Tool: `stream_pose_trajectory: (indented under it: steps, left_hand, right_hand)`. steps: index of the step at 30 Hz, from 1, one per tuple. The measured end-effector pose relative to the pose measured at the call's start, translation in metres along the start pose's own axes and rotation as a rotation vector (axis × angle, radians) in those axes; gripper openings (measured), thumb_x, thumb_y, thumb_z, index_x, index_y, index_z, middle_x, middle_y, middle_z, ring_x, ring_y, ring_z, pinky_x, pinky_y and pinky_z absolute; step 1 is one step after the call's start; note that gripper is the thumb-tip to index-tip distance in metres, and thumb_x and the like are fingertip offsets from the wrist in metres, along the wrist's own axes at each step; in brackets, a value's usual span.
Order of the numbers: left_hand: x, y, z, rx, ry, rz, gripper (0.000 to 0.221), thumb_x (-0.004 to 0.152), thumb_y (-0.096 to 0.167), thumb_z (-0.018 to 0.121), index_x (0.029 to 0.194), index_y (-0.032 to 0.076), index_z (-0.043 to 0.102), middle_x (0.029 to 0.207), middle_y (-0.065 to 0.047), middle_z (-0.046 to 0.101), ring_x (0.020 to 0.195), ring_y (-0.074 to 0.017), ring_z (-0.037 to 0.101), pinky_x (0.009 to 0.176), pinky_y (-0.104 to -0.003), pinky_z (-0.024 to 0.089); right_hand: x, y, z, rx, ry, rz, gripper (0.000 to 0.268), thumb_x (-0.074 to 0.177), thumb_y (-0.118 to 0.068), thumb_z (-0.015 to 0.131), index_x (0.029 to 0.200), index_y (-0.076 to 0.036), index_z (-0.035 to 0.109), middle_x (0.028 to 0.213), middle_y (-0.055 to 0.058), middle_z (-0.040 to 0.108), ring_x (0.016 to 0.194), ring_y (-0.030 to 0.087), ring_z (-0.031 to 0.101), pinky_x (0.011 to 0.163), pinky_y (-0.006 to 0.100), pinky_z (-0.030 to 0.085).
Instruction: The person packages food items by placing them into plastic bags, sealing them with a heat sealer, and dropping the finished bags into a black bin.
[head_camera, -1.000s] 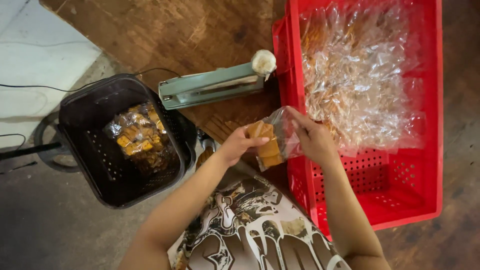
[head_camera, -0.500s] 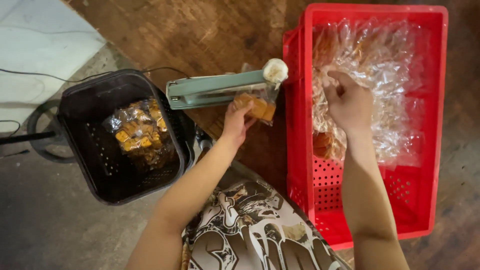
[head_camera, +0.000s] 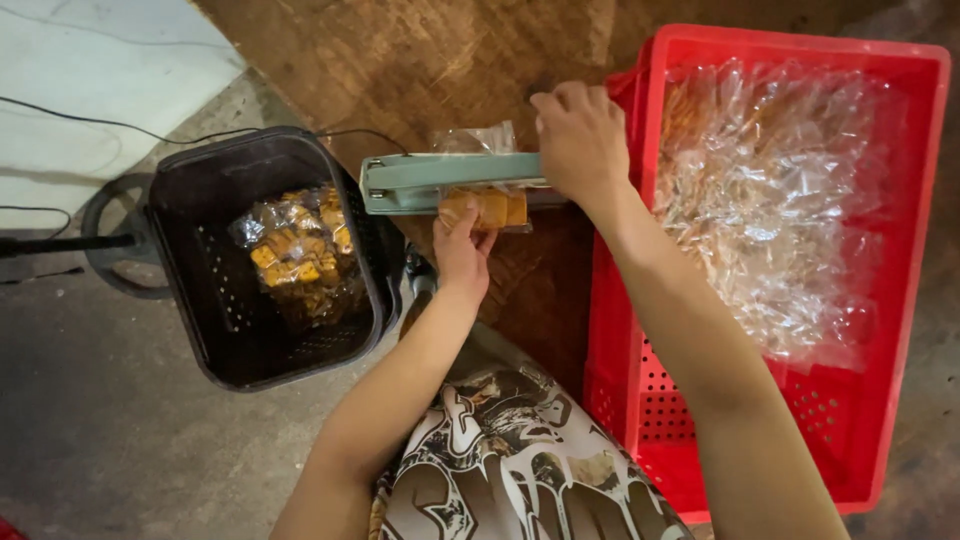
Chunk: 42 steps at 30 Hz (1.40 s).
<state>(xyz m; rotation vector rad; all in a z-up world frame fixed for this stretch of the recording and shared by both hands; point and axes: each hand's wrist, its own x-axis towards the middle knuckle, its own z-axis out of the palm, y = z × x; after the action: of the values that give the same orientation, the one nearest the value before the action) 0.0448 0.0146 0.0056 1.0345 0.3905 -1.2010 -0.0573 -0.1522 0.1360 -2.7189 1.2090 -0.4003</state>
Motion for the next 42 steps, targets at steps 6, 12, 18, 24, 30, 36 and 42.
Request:
stream_pose_trajectory:
  steps: [6, 12, 18, 24, 30, 36, 42]
  left_hand:
    - [-0.001, 0.006, -0.006, 0.019, -0.048, -0.007, 0.043, 0.091, 0.022, 0.076, 0.128, 0.018, 0.052, 0.124, -0.002, 0.060, 0.107, -0.0201, 0.059, 0.093, -0.041, 0.053]
    - [-0.005, 0.013, -0.001, 0.100, -0.019, -0.029, 0.045, 0.088, 0.025, 0.077, 0.127, 0.019, 0.054, 0.122, 0.001, 0.064, 0.110, -0.0179, 0.062, 0.091, -0.039, 0.053]
    - [-0.008, 0.010, -0.006, 0.112, 0.028, -0.104, 0.044, 0.088, 0.033, 0.076, 0.127, 0.021, 0.060, 0.118, 0.003, 0.066, 0.104, -0.0179, 0.064, 0.087, -0.035, 0.054]
    - [-0.013, 0.007, -0.009, 0.149, 0.044, -0.116, 0.042, 0.089, 0.036, 0.077, 0.124, 0.019, 0.062, 0.111, 0.002, 0.068, 0.097, -0.0139, 0.066, 0.079, -0.029, 0.055]
    - [-0.022, 0.010, 0.015, 0.298, 0.126, 0.007, 0.045, 0.085, 0.027, 0.081, 0.124, 0.018, 0.062, 0.107, 0.006, 0.067, 0.088, -0.0089, 0.061, 0.060, -0.025, 0.042]
    - [-0.016, -0.001, 0.017, 0.271, 0.145, 0.228, 0.050, 0.083, 0.016, 0.086, 0.125, 0.009, 0.059, 0.114, -0.002, 0.068, 0.093, -0.0113, 0.063, 0.070, -0.023, 0.050]
    - [-0.005, -0.005, 0.028, 0.229, 0.263, 0.168, 0.062, 0.076, 0.013, 0.085, 0.128, 0.010, 0.052, 0.114, -0.005, 0.063, 0.091, -0.0162, 0.060, 0.068, -0.031, 0.047]
  right_hand:
    - [0.020, 0.029, 0.053, 0.024, -0.250, 0.168, 0.043, 0.105, -0.035, 0.052, 0.141, -0.012, 0.057, 0.136, 0.017, 0.059, 0.123, 0.044, 0.052, 0.105, 0.062, 0.037]
    - [0.018, 0.030, 0.053, 0.049, -0.207, 0.160, 0.044, 0.102, -0.035, 0.056, 0.140, -0.012, 0.057, 0.135, 0.015, 0.061, 0.124, 0.041, 0.052, 0.109, 0.061, 0.036]
    - [0.019, 0.031, 0.058, 0.054, -0.280, 0.204, 0.046, 0.096, -0.031, 0.062, 0.137, -0.012, 0.060, 0.133, 0.017, 0.060, 0.120, 0.043, 0.053, 0.105, 0.058, 0.038]
    - [0.014, 0.034, 0.059, 0.104, -0.214, 0.200, 0.041, 0.096, -0.028, 0.064, 0.132, -0.010, 0.064, 0.130, 0.016, 0.063, 0.118, 0.042, 0.055, 0.103, 0.054, 0.042]
    - [0.014, 0.036, 0.061, 0.099, -0.172, 0.155, 0.043, 0.096, -0.027, 0.065, 0.135, -0.008, 0.063, 0.128, 0.017, 0.064, 0.115, 0.043, 0.056, 0.101, 0.053, 0.045]
    - [0.016, 0.035, 0.059, 0.089, -0.223, 0.173, 0.043, 0.098, -0.028, 0.064, 0.136, -0.010, 0.062, 0.129, 0.017, 0.063, 0.116, 0.042, 0.056, 0.098, 0.053, 0.047]
    - [0.003, 0.028, 0.029, 0.287, -0.129, 0.071, 0.043, 0.098, -0.026, 0.071, 0.136, -0.009, 0.063, 0.131, 0.015, 0.064, 0.119, 0.039, 0.058, 0.097, 0.049, 0.050]
